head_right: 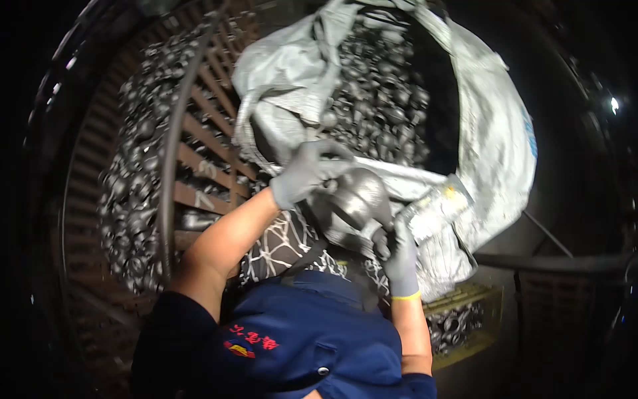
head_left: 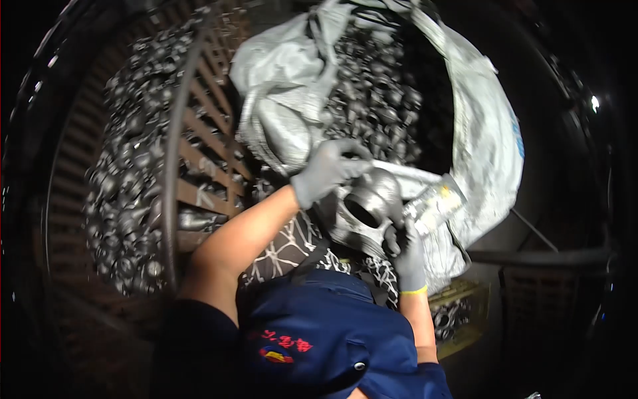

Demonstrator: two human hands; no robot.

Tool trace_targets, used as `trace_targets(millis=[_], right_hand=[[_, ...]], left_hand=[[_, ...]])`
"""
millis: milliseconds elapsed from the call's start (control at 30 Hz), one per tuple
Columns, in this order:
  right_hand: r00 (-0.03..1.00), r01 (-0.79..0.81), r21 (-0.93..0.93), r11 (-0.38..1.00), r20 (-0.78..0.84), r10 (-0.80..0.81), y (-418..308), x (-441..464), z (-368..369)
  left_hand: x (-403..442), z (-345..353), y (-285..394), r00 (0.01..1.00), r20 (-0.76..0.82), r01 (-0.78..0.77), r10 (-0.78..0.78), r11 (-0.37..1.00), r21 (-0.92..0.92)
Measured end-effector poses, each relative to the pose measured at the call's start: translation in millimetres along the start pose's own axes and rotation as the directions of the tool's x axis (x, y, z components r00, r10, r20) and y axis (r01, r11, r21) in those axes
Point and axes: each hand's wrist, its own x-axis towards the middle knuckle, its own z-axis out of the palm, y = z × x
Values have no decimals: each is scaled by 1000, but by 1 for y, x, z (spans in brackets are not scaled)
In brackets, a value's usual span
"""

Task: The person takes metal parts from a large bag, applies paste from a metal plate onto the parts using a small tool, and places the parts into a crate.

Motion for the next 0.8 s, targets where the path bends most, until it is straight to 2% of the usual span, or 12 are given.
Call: trace_targets(millis=[133,267,333,400,533,567,600,633,667,733,767,800], right_hand=[[999,39,16,999,19,-40,-7,2,44],[993,105,-316,943,85,-82,-13,5,60],[998,58,-467,883,17,-56,-5,10,41],[996,-79,-488,869,-73,49,-8,2,43],[992,-66,-233,970,-119,39,17,-2,16],[988,-139,-245,959,-99,117,16,-2,7],[978,-208,-256,944,-80,194,17,1,-6],[974,-222,-256,941,-106,201,16,4,-7],[969,-240,-257,936,-126,213,16,6,-4],[979,-199,-271,942,-88,182,14,10,1],[980,-200,-293,935,-74,186,16,12,1],[980,-201,-315,928,-53,194,17,15,1]], left_hand=[[30,-16,50,952,89,-302,291,861,410],[11,-61,138,925,135,-336,356,595,730],[-17,-110,170,877,-16,-280,480,538,795],[-64,-155,192,817,-361,-126,449,751,649],[-156,-273,192,407,-723,-114,559,816,567],[-192,-348,173,456,-337,344,824,185,920],[-230,-418,164,417,-460,538,784,195,820],[-259,-457,156,370,-359,669,857,22,743],[-278,-472,153,221,-623,818,750,204,537],[-341,-591,119,131,-545,859,828,180,479],[-351,-618,112,23,-742,676,671,536,506],[-363,-687,96,-121,-919,-15,375,925,380]])
